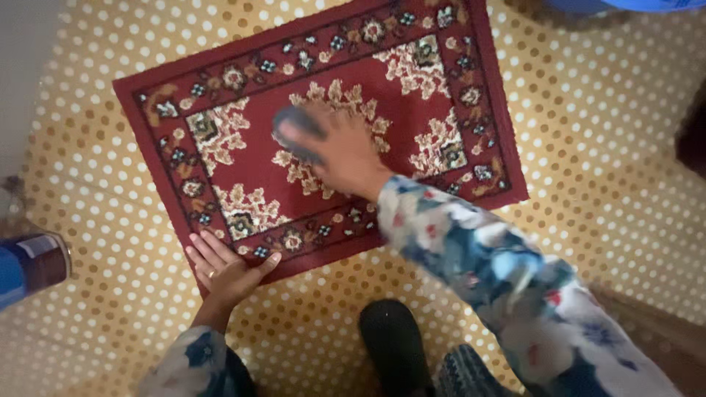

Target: The person scrubs a red patterned mat on a tiled floor using a brush and water. They repeatedly pour water from a blue cup onto the mat and scrub it with the brush, occasionally adjusting the mat's position.

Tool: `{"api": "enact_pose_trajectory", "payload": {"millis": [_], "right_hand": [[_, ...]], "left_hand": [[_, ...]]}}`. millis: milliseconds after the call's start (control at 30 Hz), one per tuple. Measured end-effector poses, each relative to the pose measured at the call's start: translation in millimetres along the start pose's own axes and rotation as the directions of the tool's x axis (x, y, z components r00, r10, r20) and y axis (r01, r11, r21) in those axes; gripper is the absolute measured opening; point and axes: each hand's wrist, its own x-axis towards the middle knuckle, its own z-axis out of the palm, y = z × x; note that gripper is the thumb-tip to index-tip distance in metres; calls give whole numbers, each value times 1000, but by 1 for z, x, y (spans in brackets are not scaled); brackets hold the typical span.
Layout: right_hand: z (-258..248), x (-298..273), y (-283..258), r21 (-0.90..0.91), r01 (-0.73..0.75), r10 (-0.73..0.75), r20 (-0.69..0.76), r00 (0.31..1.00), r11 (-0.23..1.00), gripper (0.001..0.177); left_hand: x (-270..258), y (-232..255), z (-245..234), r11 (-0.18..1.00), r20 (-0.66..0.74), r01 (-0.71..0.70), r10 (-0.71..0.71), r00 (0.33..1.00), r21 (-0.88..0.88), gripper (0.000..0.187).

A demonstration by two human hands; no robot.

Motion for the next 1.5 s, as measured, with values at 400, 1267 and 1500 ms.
{"api": "enact_pose_trajectory", "payload": {"millis": [400, 1267, 1500], "right_hand": [[-5, 20, 194, -452, -589, 472, -354, 808, 670, 96], [-17, 2, 203, -185, -659, 597, -300, 744, 729, 84], [22, -3, 168, -75, -607, 576, -242, 780, 791, 95]], "left_hand": [[-6, -3, 6, 994, -148, -103, 95, 984, -45, 165], [-1, -24, 17, 971, -262, -223, 237, 936, 83, 157], [-7, -21, 7, 961, -290, -202, 252, 923, 190, 154]]}}
